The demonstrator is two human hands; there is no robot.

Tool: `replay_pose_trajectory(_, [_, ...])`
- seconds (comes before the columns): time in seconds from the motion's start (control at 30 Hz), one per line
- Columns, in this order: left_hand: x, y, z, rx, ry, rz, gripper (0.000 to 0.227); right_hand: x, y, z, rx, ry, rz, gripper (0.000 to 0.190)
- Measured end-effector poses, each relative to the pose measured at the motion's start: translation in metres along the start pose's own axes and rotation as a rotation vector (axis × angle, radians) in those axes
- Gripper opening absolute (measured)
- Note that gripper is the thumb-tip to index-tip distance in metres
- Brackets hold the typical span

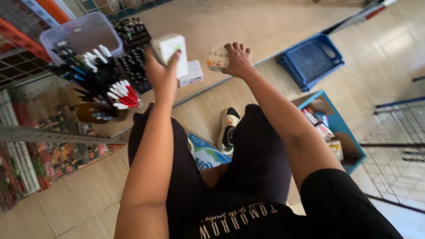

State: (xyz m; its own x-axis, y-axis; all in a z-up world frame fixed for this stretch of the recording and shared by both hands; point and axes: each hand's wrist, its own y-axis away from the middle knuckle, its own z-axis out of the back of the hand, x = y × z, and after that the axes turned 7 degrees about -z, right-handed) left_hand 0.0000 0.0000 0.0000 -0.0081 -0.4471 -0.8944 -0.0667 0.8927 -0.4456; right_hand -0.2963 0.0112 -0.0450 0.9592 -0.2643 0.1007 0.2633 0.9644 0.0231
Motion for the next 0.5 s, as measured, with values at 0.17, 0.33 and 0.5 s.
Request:
replay_pose_trajectory(0.17, [-0.014,-0.008,0.011,0.087,-0.211,-0.034,0.048,-0.024,-0.048,-0.082,0.035,-0.035,0.032,0.092])
replay_pose_trajectory(0.33, [-0.009,-0.019,0.015,0.109,-0.243,-0.022,0.045,-0.051,-0.072,-0.117,0.052,-0.116,0.119,0.097])
replay_pose_trajectory(0.5, [-0.011,-0.021,0.007,0.132,-0.21,-0.086,0.045,-0.06,-0.083,-0.112,0.075,-0.08,0.079,0.096])
